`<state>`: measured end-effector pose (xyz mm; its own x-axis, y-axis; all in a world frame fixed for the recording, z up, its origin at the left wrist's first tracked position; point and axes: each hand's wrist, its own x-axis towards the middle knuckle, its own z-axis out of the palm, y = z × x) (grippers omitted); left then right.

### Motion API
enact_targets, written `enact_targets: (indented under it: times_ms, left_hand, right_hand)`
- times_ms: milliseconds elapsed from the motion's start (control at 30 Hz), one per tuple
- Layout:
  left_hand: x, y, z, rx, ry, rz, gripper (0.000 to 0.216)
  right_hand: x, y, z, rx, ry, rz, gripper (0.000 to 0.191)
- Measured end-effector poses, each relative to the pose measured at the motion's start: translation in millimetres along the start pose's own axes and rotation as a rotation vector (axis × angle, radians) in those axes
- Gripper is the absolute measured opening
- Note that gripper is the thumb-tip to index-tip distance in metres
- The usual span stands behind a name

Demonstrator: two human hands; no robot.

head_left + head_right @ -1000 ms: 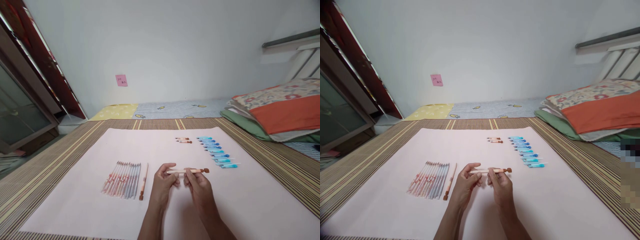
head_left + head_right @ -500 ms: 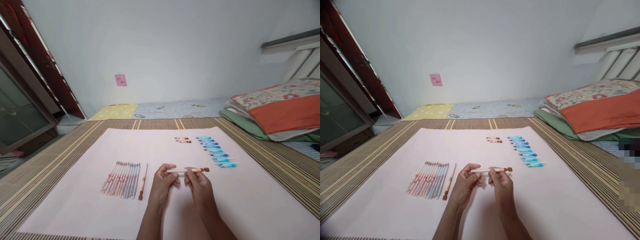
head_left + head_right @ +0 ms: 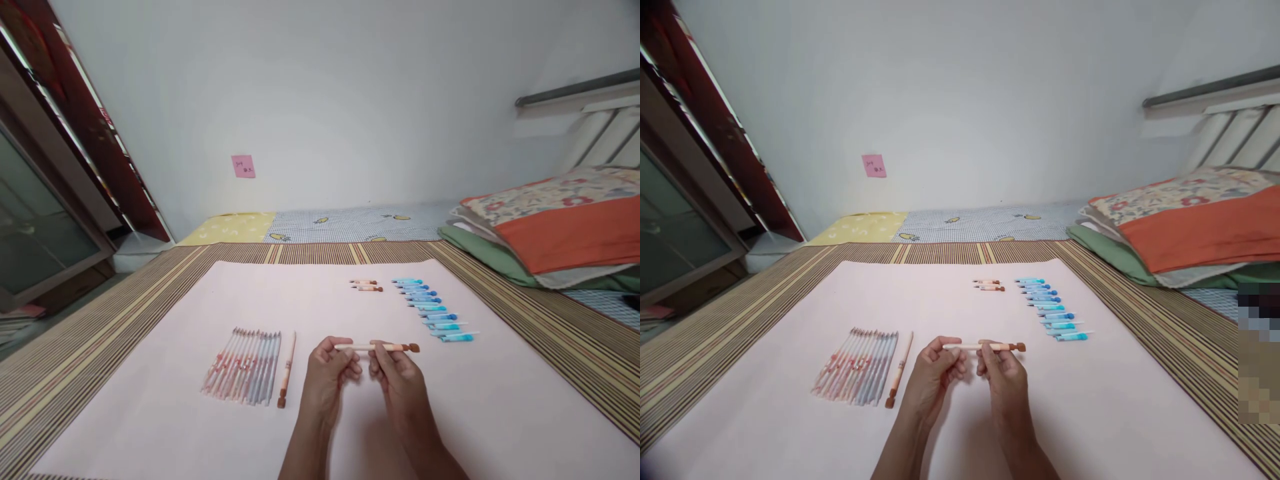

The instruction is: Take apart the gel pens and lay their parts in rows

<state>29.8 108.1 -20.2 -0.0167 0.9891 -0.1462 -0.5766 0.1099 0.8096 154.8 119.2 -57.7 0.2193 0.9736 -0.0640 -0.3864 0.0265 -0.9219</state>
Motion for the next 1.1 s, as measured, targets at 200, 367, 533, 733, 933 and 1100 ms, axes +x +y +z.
enact_targets:
  times_ms: [200,367,533,733,933,1100]
  left_hand:
    - [4.2,-4.9,-4.0,0.103,0.107,-0.025,0.057]
    - [6.1,-5.9,-5.8,0.077,0.133,-0.038,0.058]
    - [8.1,-6.9,-9.0,0.045,0.154,-0.077,0.056]
    - [11.3,-7.8,-12.9,-0.027,0.185,-0.155,0.051]
    - [14.2,-5.3,-11.2,-0.211,0.241,-0.256,0.034]
    - [16.6,-4.4,-9.2,-0.379,0.301,-0.219,0.028]
  right_hand:
    - [1.6,4.0,-0.7,-0.003,0.023,-0.025,0.051]
    - [-0.8,-2.2,-0.6,0.026,0.015,0.000,0.048]
    - [-3.2,-10.0,1.2,0.129,0.007,0.045,0.049]
    - [7.2,-7.5,-3.6,0.299,0.033,0.088,0.041]
    - [15.7,-10.6,-7.4,0.481,0.018,0.235,0.034]
    - [6.0,-7.4,1.0,0.325,-0.159,0.338,0.038]
